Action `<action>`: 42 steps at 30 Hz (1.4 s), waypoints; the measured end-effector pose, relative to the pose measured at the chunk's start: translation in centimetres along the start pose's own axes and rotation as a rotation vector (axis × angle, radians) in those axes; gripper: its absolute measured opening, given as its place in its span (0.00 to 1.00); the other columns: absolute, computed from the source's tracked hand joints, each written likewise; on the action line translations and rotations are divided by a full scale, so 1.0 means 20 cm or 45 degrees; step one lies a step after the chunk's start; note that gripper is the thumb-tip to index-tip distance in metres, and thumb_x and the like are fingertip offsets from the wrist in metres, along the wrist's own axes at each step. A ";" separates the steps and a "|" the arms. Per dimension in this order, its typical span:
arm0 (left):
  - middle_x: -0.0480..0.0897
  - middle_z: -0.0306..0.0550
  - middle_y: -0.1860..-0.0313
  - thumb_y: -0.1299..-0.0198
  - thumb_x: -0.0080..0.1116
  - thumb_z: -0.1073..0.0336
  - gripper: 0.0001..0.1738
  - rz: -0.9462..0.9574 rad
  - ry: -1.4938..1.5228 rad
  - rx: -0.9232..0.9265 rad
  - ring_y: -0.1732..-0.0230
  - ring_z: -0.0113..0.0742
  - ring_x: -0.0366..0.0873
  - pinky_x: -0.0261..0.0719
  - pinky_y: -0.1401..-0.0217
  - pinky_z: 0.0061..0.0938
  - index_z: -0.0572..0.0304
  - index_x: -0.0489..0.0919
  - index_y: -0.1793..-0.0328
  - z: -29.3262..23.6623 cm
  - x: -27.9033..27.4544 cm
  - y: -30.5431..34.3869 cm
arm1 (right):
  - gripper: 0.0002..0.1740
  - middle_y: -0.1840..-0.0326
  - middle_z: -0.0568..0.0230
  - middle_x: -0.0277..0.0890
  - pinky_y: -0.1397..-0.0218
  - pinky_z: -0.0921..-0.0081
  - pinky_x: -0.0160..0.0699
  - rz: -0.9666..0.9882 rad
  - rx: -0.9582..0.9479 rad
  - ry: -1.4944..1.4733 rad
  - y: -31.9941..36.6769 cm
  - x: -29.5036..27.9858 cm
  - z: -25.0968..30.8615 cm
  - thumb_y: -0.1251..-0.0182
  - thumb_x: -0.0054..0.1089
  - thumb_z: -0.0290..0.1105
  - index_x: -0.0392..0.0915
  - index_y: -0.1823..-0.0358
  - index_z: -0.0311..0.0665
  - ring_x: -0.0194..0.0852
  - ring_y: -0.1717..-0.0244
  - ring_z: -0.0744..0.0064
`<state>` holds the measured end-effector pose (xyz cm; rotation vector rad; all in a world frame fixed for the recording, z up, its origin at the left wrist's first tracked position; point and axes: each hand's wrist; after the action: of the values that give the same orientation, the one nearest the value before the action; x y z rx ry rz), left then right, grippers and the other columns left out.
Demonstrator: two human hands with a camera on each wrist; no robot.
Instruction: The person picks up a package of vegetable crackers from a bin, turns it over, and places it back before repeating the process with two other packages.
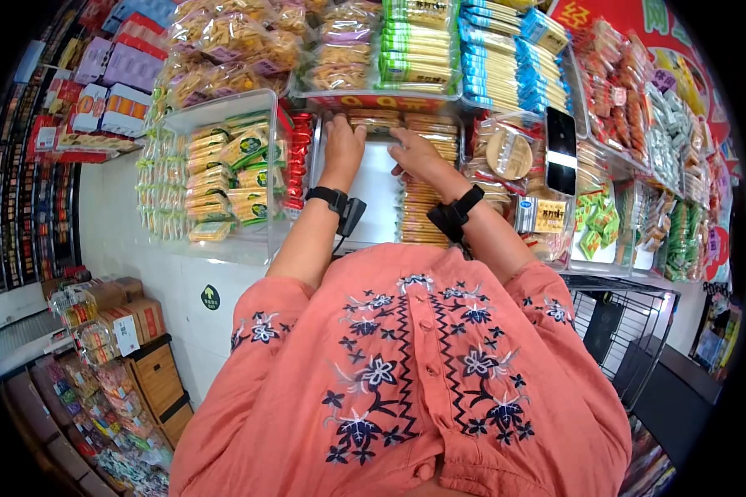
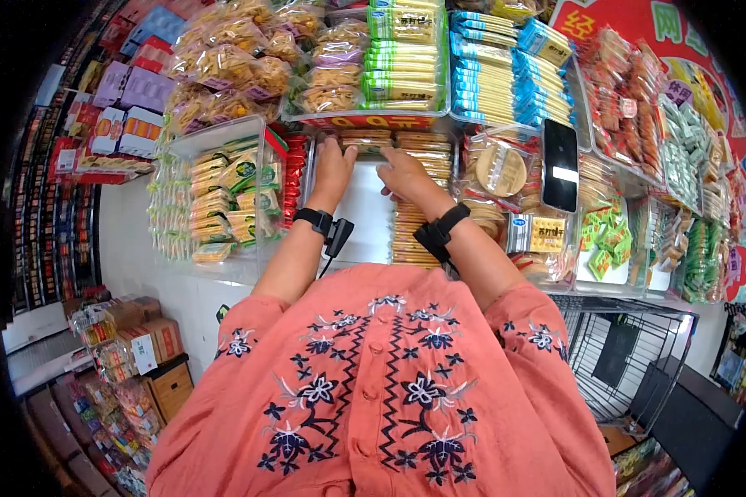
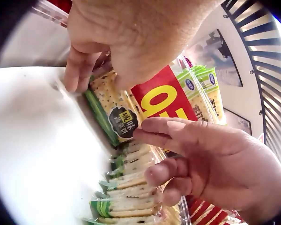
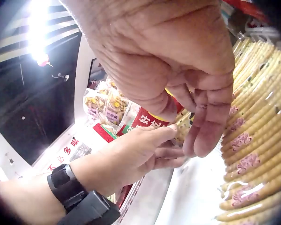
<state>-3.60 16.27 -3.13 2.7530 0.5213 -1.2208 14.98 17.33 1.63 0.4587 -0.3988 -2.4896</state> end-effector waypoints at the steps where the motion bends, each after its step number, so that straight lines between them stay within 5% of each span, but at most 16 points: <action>1: 0.73 0.79 0.41 0.36 0.63 0.59 0.32 -0.010 0.012 -0.004 0.39 0.72 0.71 0.71 0.34 0.48 0.81 0.68 0.37 -0.01 -0.01 0.00 | 0.31 0.38 0.47 0.73 0.73 0.70 0.85 0.011 0.018 0.011 0.01 0.00 0.01 0.27 0.52 0.34 0.62 0.26 0.28 0.87 0.68 0.64; 11: 0.67 0.75 0.34 0.37 0.61 0.59 0.35 -0.110 0.034 0.070 0.36 0.71 0.69 0.72 0.34 0.49 0.75 0.65 0.32 -0.05 -0.06 0.07 | 0.28 0.46 0.48 0.79 0.73 0.70 0.84 0.038 -0.052 -0.059 0.03 0.00 0.00 0.27 0.51 0.33 0.66 0.28 0.29 0.86 0.70 0.68; 13: 0.71 0.73 0.38 0.37 0.62 0.59 0.33 -0.149 0.017 0.233 0.37 0.68 0.70 0.71 0.33 0.48 0.77 0.67 0.34 -0.14 -0.11 0.12 | 0.27 0.49 0.50 0.80 0.72 0.71 0.84 0.043 -0.004 -0.091 0.04 0.00 0.02 0.27 0.51 0.33 0.67 0.29 0.30 0.86 0.70 0.68; 21: 0.82 0.51 0.51 0.33 0.63 0.59 0.21 0.096 0.193 0.478 0.53 0.37 0.82 0.79 0.49 0.29 0.65 0.78 0.41 -0.69 -1.03 0.34 | 0.20 0.53 0.57 0.79 0.66 0.76 0.83 0.159 -0.087 -0.187 0.14 -0.01 0.16 0.26 0.52 0.34 0.73 0.39 0.30 0.85 0.65 0.71; 24: 0.84 0.49 0.54 0.33 0.62 0.60 0.18 -0.008 0.067 0.366 0.54 0.34 0.81 0.78 0.48 0.27 0.65 0.79 0.43 -0.53 -1.27 0.24 | 0.20 0.54 0.59 0.78 0.65 0.75 0.84 0.171 -0.140 -0.255 0.18 0.02 0.23 0.27 0.53 0.34 0.73 0.40 0.29 0.85 0.64 0.70; 30: 0.85 0.59 0.49 0.36 0.62 0.61 0.20 0.136 -0.569 0.278 0.47 0.51 0.82 0.78 0.42 0.38 0.66 0.80 0.43 0.12 -1.33 -0.05 | 0.19 0.52 0.61 0.78 0.63 0.75 0.83 0.288 -0.114 -0.331 0.25 0.08 0.26 0.24 0.52 0.35 0.72 0.39 0.30 0.83 0.61 0.73; 38: 0.84 0.66 0.53 0.39 0.57 0.65 0.12 0.128 -0.962 0.354 0.49 0.62 0.82 0.79 0.45 0.50 0.66 0.83 0.56 0.40 -1.20 -0.12 | 0.20 0.52 0.61 0.80 0.62 0.76 0.84 0.273 -0.095 -0.331 0.31 0.11 0.28 0.25 0.53 0.36 0.72 0.39 0.30 0.84 0.62 0.73; 42: 0.83 0.60 0.54 0.38 0.56 0.65 0.11 0.064 -1.006 0.450 0.50 0.60 0.81 0.80 0.47 0.51 0.62 0.82 0.54 0.47 -1.17 -0.12 | 0.20 0.55 0.61 0.80 0.64 0.75 0.83 0.258 -0.095 -0.321 0.31 0.13 0.27 0.27 0.53 0.34 0.73 0.40 0.28 0.86 0.62 0.70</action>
<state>-25.64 10.11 7.86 2.1780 0.1549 -2.3697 13.75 11.98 8.28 0.0686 -0.4267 -2.3591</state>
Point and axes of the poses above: each hand's wrist, its own y-axis away from the middle knuckle, its own x-axis out of the palm, z = x × y
